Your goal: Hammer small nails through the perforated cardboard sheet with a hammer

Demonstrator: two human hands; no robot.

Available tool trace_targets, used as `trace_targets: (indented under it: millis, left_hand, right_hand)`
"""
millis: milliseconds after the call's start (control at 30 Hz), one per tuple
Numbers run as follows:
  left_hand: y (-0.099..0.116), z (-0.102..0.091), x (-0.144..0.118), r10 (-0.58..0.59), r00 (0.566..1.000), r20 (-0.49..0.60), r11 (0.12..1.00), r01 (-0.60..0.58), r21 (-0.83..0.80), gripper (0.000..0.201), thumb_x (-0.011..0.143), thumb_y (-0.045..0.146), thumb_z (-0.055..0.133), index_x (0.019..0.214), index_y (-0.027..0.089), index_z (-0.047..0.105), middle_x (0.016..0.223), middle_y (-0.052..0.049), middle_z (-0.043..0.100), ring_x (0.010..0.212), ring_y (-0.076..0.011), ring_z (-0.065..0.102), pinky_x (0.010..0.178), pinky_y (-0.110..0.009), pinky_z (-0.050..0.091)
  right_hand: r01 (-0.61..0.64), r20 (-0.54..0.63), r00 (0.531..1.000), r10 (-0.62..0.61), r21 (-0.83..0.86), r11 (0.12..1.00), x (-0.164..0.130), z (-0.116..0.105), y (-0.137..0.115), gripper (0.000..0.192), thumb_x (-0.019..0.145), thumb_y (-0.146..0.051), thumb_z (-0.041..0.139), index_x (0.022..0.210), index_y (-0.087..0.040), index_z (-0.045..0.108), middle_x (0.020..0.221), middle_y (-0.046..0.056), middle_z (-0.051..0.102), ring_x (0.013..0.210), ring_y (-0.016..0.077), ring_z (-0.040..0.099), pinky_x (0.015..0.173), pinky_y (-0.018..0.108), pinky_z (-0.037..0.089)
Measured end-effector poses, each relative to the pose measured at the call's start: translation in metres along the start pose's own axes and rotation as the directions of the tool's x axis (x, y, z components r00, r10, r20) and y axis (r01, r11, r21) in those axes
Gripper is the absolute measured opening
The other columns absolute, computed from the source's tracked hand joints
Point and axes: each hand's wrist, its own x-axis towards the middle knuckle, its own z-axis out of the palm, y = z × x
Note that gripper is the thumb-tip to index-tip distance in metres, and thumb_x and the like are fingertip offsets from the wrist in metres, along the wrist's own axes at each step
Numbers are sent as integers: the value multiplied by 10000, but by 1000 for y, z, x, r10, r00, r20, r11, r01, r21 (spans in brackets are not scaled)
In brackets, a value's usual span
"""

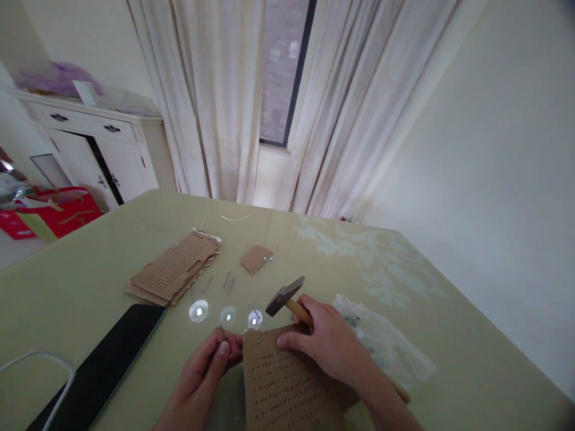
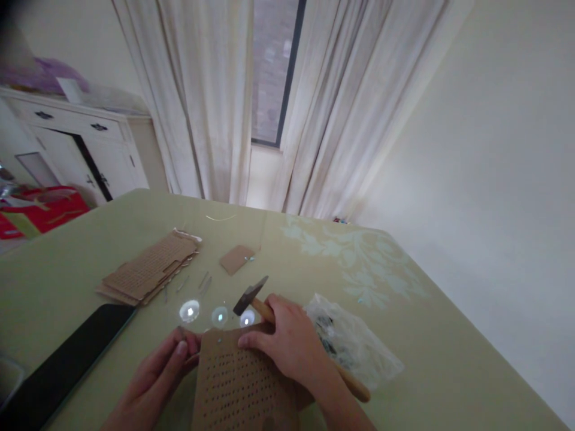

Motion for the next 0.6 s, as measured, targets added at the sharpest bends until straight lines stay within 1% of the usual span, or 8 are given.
trace_targets:
  millis: [67,167,300,400,500,600]
  left_hand:
    - [-1,-3,-1,1,999,35,996,-4,87,433,1051,606,616,869,232,737,889,-44,742,931,-230,737,913,-342,641]
    - [-1,-7,-3,-7,999,48,988,0,152,433,1068,596,583,882,236,734,915,-60,770,927,-240,740,872,-330,628]
    - [1,-6,-3,42,999,2,971,-41,236,404,1070,581,589,899,249,741,877,-38,766,874,-220,739,817,-278,609]
    - [4,-4,-4,67,998,17,952,-69,299,388,1093,559,554,950,259,755,919,-33,784,922,-215,758,863,-264,609]
    - [4,-5,-6,122,989,82,920,-144,363,347,1121,498,522,1000,264,748,1008,-35,817,992,-208,779,909,-251,604]
    - [2,-6,-8,228,963,143,876,-267,401,282,1135,414,515,1028,275,736,1014,-12,826,971,-179,786,892,-212,597]
  right_hand:
    - [-3,18,1000,2,35,999,3,-2,4,351,797,-397,924,905,-217,642,922,-6,713,894,229,632,761,310,380]
    - [3,41,999,-5,57,998,6,-3,9,351,800,-396,915,888,-215,628,863,-26,677,827,208,614,715,303,370]
    - [14,58,998,-17,42,999,7,-4,12,339,807,-390,903,872,-217,620,833,-35,653,795,198,588,697,301,363]
    - [15,72,997,-18,42,999,7,-6,13,298,823,-371,880,878,-218,630,829,-35,647,779,193,579,678,299,361]
    - [11,86,996,-12,17,1000,6,-9,13,297,830,-380,868,861,-219,620,816,-35,647,769,193,581,667,304,355]
    - [-1,116,993,2,-5,1000,5,-12,12,318,816,-411,881,875,-220,633,838,-27,669,801,206,600,685,310,355]
